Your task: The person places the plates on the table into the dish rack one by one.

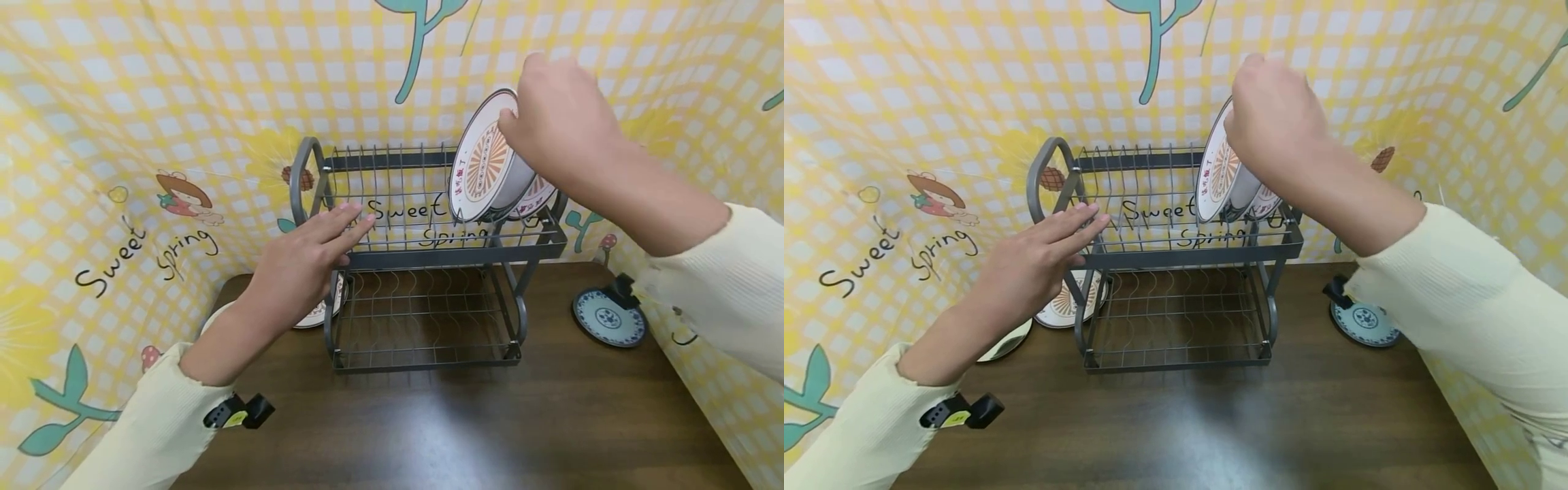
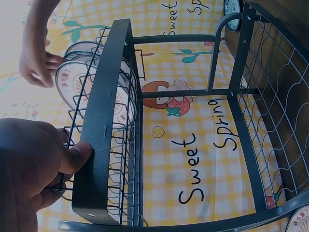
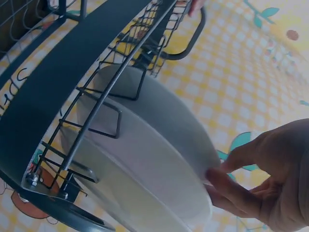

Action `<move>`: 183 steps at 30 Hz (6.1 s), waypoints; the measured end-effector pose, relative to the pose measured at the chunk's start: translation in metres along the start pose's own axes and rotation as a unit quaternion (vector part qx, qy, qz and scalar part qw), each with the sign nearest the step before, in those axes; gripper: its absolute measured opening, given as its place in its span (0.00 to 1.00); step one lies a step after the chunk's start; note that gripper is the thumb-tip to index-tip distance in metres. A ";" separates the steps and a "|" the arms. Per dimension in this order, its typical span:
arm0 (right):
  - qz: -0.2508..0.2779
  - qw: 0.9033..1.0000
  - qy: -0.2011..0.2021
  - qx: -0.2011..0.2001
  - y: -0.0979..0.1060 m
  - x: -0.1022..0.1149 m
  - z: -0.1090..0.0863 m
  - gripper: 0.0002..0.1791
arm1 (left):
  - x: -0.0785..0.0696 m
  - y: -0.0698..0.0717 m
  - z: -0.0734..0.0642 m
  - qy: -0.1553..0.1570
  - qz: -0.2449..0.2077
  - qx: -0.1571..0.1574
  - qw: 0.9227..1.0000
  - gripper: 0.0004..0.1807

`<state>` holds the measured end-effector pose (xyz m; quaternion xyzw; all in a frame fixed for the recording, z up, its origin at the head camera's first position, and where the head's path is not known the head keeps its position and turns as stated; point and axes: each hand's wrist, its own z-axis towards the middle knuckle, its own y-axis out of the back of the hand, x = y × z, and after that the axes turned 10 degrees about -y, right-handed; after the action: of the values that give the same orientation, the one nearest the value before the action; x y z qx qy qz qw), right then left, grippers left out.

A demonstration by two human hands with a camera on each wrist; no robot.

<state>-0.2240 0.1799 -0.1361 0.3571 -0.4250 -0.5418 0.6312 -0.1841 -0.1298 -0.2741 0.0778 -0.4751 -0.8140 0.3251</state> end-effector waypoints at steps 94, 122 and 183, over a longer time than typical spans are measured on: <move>0.192 0.931 0.197 -0.241 -0.139 -0.130 -0.122 0.21 | 0.052 -0.220 -0.151 0.750 -0.469 -0.243 0.399 0.36; 0.188 0.930 0.205 -0.241 -0.138 -0.134 -0.121 0.11 | 0.081 -0.105 -0.141 0.731 -0.458 -0.278 0.422 0.33; 0.201 0.915 0.255 -0.240 -0.107 -0.126 -0.106 0.27 | 0.137 0.084 -0.047 0.537 -0.648 -0.408 0.354 0.18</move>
<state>-0.1735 0.2863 -0.2936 0.2284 -0.1694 -0.3797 0.8803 -0.2315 -0.2744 -0.2048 0.6397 0.3892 -0.6509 -0.1251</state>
